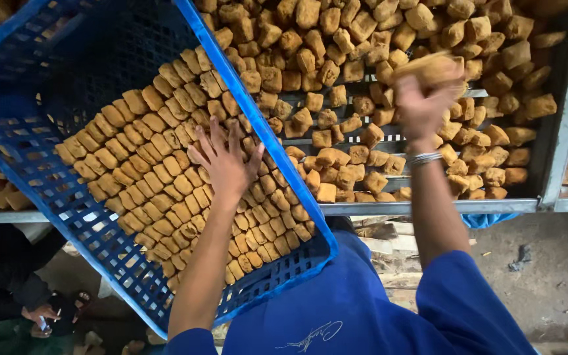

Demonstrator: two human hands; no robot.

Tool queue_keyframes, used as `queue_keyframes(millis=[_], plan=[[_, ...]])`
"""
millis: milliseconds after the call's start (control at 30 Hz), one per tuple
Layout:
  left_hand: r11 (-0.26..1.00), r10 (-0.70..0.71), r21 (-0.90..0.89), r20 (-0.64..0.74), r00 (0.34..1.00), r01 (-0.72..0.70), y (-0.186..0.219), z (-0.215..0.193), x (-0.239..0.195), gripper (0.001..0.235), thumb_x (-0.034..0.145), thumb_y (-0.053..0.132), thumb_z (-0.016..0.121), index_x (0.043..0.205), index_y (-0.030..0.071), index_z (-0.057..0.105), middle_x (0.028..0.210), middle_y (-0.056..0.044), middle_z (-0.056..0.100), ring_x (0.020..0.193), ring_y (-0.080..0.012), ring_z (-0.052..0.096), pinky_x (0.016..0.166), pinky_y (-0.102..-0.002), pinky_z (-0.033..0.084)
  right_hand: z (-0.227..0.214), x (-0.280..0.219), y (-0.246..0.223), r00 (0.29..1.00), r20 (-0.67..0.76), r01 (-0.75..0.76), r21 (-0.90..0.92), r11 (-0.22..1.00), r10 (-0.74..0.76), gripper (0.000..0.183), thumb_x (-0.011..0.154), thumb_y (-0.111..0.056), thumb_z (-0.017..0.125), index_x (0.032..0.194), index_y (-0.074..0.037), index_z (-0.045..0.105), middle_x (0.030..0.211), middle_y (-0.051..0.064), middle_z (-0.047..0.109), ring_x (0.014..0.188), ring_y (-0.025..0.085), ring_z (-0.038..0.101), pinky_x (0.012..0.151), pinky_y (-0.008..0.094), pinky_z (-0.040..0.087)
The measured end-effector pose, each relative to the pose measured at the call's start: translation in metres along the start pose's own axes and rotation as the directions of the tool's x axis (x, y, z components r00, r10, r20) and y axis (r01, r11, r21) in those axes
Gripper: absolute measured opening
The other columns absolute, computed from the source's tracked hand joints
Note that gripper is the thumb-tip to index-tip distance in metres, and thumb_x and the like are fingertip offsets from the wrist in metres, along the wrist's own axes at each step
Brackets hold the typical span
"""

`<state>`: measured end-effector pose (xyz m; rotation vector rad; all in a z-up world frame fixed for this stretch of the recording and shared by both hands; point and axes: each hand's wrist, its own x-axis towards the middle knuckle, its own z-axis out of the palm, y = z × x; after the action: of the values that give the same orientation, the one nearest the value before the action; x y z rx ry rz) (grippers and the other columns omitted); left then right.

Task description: The person repeatedly picks small brown food items from a metal tray and places them into a blue plastic crate. The hands work continuously, transferring items one by one or in small handfuls from the tray to the crate.

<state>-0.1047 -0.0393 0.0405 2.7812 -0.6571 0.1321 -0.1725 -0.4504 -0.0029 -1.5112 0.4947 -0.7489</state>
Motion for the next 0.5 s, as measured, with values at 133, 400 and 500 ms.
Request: queue_keyframes(millis=[133,400,500], plan=[[1.000,-0.017,0.005,0.006,1.000,0.017,0.000,0.002,-0.001,0.075,0.098,0.057,0.071,0.152,0.008,0.053,0.164,-0.027,0.027,0.153,-0.0537,0.011,0.113,-0.082,0.008,-0.060,0.019,0.005,0.978,-0.114,0.125,-0.356,0.926,-0.175,0.056,0.099,0.000,0.077,0.138,-0.013,0.038,0.124,0.009,0.050,0.111,0.022,0.061,0.100,0.040,0.059],[1.000,-0.001,0.008,0.046,0.999,0.001,-0.003,0.003,-0.001,0.078,0.099,0.057,0.068,0.156,0.007,0.051,0.167,-0.026,0.022,0.154,-0.0528,0.008,0.115,-0.081,0.006,0.006,-0.030,0.070,0.978,-0.042,0.106,-0.744,0.660,-0.204,0.055,0.102,-0.016,0.079,0.142,-0.016,0.041,0.142,0.017,0.045,0.112,0.025,0.061,0.097,0.040,0.059],[0.999,0.001,0.043,0.035,0.999,-0.003,-0.002,0.002,-0.003,0.077,0.102,0.058,0.069,0.156,0.007,0.050,0.167,-0.026,0.022,0.154,-0.0530,0.007,0.113,-0.081,0.006,-0.001,-0.029,0.071,0.997,-0.023,0.044,-0.631,0.774,-0.075,0.050,0.105,-0.019,0.077,0.140,-0.020,0.042,0.143,0.012,0.050,0.118,0.023,0.066,0.097,0.036,0.062]])
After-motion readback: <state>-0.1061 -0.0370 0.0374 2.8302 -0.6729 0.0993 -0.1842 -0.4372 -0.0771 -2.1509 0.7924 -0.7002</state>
